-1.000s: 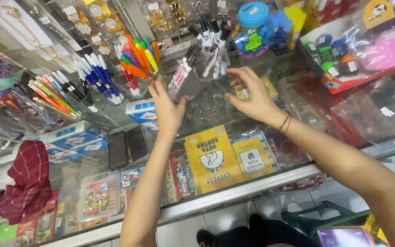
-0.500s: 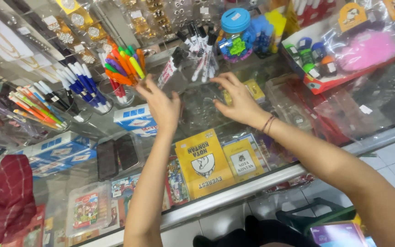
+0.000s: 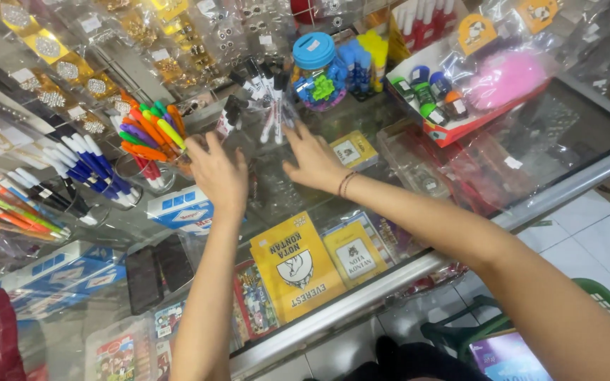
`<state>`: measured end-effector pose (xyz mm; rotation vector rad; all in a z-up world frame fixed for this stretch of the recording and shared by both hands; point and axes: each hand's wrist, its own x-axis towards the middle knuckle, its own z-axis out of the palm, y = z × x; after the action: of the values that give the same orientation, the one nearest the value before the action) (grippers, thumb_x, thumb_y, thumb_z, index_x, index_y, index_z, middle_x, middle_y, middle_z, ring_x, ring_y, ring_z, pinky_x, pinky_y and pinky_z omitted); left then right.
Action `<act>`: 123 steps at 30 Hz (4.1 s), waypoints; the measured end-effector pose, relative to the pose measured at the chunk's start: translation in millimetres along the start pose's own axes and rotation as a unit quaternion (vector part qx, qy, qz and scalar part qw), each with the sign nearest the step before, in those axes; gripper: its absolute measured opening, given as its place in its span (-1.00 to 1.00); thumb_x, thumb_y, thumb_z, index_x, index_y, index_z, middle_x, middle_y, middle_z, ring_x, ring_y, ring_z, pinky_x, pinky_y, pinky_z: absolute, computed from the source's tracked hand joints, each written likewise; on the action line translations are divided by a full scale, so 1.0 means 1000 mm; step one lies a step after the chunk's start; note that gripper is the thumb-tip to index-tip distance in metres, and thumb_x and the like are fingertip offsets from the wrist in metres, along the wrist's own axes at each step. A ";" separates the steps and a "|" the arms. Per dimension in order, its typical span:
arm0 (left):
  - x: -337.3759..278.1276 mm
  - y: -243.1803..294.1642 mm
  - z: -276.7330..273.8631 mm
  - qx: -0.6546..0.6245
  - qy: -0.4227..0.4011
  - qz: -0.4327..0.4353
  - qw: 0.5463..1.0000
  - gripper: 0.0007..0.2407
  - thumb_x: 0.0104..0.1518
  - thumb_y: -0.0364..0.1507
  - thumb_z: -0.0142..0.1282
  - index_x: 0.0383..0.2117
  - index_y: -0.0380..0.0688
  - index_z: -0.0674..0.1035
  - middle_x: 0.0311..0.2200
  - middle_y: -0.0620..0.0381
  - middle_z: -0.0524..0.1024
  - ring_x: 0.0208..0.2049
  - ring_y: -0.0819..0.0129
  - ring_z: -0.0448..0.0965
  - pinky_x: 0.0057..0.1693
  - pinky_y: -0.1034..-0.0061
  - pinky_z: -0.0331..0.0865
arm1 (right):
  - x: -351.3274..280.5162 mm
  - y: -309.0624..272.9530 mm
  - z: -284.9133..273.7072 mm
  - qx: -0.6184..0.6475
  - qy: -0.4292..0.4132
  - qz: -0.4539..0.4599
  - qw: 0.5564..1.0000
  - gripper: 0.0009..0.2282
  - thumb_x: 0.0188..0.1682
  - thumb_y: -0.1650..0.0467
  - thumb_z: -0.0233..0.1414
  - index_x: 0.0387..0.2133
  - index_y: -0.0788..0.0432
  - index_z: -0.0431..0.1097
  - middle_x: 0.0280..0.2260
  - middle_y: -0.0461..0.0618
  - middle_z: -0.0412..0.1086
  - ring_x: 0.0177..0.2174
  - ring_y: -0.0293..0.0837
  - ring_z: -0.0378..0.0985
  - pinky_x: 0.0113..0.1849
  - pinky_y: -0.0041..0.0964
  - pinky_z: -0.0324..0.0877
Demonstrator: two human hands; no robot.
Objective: Organize stationery and decorative items on a glass counter and wipe the glass surface with a cloth.
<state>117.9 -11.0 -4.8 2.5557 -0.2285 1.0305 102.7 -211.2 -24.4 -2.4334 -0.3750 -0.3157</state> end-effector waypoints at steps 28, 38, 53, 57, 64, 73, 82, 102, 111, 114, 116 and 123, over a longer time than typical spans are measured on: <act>-0.032 0.066 -0.039 -0.014 0.041 0.196 0.980 -0.57 0.10 -0.40 0.31 0.13 -0.11 0.50 0.13 -0.29 0.24 0.07 -0.18 0.39 0.16 0.09 0.34 | 0.051 0.083 -0.059 0.064 0.205 -0.039 0.976 -0.04 -0.41 0.32 0.46 0.25 0.14 -0.06 0.16 0.20 0.17 0.22 0.21 0.19 0.16 0.14 0.07; -0.030 0.118 -0.007 -0.127 -0.041 0.239 0.962 -0.58 0.06 -0.45 0.29 0.08 -0.21 0.49 0.09 -0.23 0.35 0.02 -0.04 0.44 0.11 0.11 0.33 | -0.161 0.087 -0.184 0.135 0.299 -0.019 0.945 -0.06 -0.23 0.44 0.40 0.34 0.21 -0.18 0.22 0.20 0.12 0.26 0.02 0.26 0.33 -0.07 0.25; -0.122 0.280 0.030 -0.282 -0.279 0.472 0.788 -0.43 -0.03 -0.10 0.20 0.15 -0.02 0.47 0.05 -0.06 0.45 0.09 0.02 0.44 0.19 -0.28 0.09 | -0.242 0.253 -0.233 -0.078 0.490 0.125 0.859 -0.12 -0.19 0.48 0.40 0.31 0.24 -0.13 0.22 0.22 0.16 0.26 0.09 0.28 0.31 -0.11 0.22; -0.137 0.276 0.014 -0.269 -0.265 0.473 0.796 -0.54 0.04 -0.21 0.16 0.10 -0.06 0.55 -0.06 0.00 0.50 0.03 0.14 0.50 0.27 -0.27 0.12 | -0.241 0.254 -0.228 -0.083 0.500 0.148 0.849 -0.12 -0.20 0.47 0.38 0.32 0.26 -0.12 0.24 0.22 0.13 0.27 0.11 0.25 0.32 -0.09 0.20; -0.126 0.260 -0.016 -0.316 -0.221 0.468 0.795 -0.85 0.11 -0.47 0.14 -0.22 -0.14 0.63 -0.28 0.08 0.55 -0.14 0.17 0.57 0.18 0.16 0.31 | -0.249 0.254 -0.230 -0.153 0.473 0.129 0.858 0.01 -0.13 0.38 0.46 0.40 0.34 -0.27 0.36 0.31 -0.07 0.37 0.21 0.01 0.43 -0.02 -0.01; -0.083 0.240 -0.073 -0.544 -0.408 0.146 0.719 -0.89 0.22 -0.59 0.13 -0.18 -0.34 0.63 -0.25 0.02 0.62 -0.25 0.32 0.71 -0.15 0.53 0.56 | -0.282 0.060 -0.171 0.246 0.365 0.040 0.897 -0.21 0.02 0.35 0.22 0.44 0.13 -0.16 0.32 0.08 0.02 0.28 0.01 0.21 0.21 -0.08 0.29; -0.078 0.231 -0.114 -0.539 -0.375 0.174 0.734 -0.72 0.08 -0.52 0.23 -0.05 -0.27 0.59 -0.02 -0.06 0.48 -0.04 0.10 0.59 0.01 0.35 0.48 | -0.284 -0.008 -0.098 0.575 0.219 0.179 0.768 -0.39 -0.04 0.57 -0.03 0.34 0.14 0.00 0.08 0.12 0.37 0.02 -0.12 0.48 -0.13 -0.29 0.42; -0.104 0.200 -0.075 -0.484 -0.390 0.345 0.703 -0.84 0.12 -0.42 0.20 -0.20 -0.11 0.66 0.03 -0.08 0.44 0.07 -0.05 0.44 0.18 0.12 0.30 | -0.336 -0.035 -0.050 0.730 0.291 0.351 0.509 -0.66 0.19 0.18 -0.15 -0.10 0.20 0.40 -0.34 -0.09 0.43 -0.34 -0.21 0.51 -0.32 -0.30 0.50; 0.016 0.246 0.053 -0.335 -0.243 0.301 0.859 -0.75 0.12 -0.39 0.19 -0.08 -0.12 0.62 0.04 -0.11 0.41 0.10 -0.08 0.43 0.13 0.10 0.28 | -0.419 0.008 -0.046 0.643 0.346 0.402 0.553 -0.73 0.13 0.22 -0.12 -0.39 0.17 0.36 -0.72 -0.24 0.03 -0.74 -0.34 0.00 -0.70 -0.41 -0.07; 0.048 0.269 0.122 -0.304 -0.209 0.274 0.888 -0.69 0.11 -0.34 0.21 -0.03 -0.18 0.60 0.07 -0.17 0.41 0.12 -0.13 0.39 0.14 0.04 0.26 | -0.435 0.026 -0.051 0.715 0.377 0.313 0.499 -0.54 0.17 0.14 -0.15 -0.70 0.11 0.10 -0.77 -0.17 -0.10 -0.80 -0.28 -0.12 -0.77 -0.35 -0.16; 0.064 0.289 0.161 -0.241 -0.218 0.204 0.923 -0.60 0.06 -0.23 0.28 -0.05 -0.25 0.60 0.07 -0.25 0.41 0.14 -0.21 0.32 0.16 -0.07 0.17 | -0.440 0.034 -0.059 0.683 0.425 0.358 0.474 -0.58 0.10 0.17 -0.18 -0.73 0.07 0.02 -0.80 -0.15 -0.16 -0.80 -0.24 -0.20 -0.75 -0.33 -0.21; 0.080 0.317 0.206 -0.256 -0.255 -0.001 0.933 -0.66 -0.09 -0.20 0.36 -0.23 -0.12 0.70 -0.04 -0.17 0.52 0.14 -0.09 0.33 0.22 -0.08 0.06 | -0.457 0.085 -0.072 0.619 0.427 0.350 0.558 -0.58 0.14 0.31 -0.13 -0.75 0.04 -0.07 -0.76 -0.21 -0.17 -0.74 -0.26 -0.18 -0.67 -0.28 -0.16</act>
<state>215.6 -384.6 3.1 2.2716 -0.5498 0.2274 -302.3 -406.1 -162.5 -0.6636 0.6481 -0.5493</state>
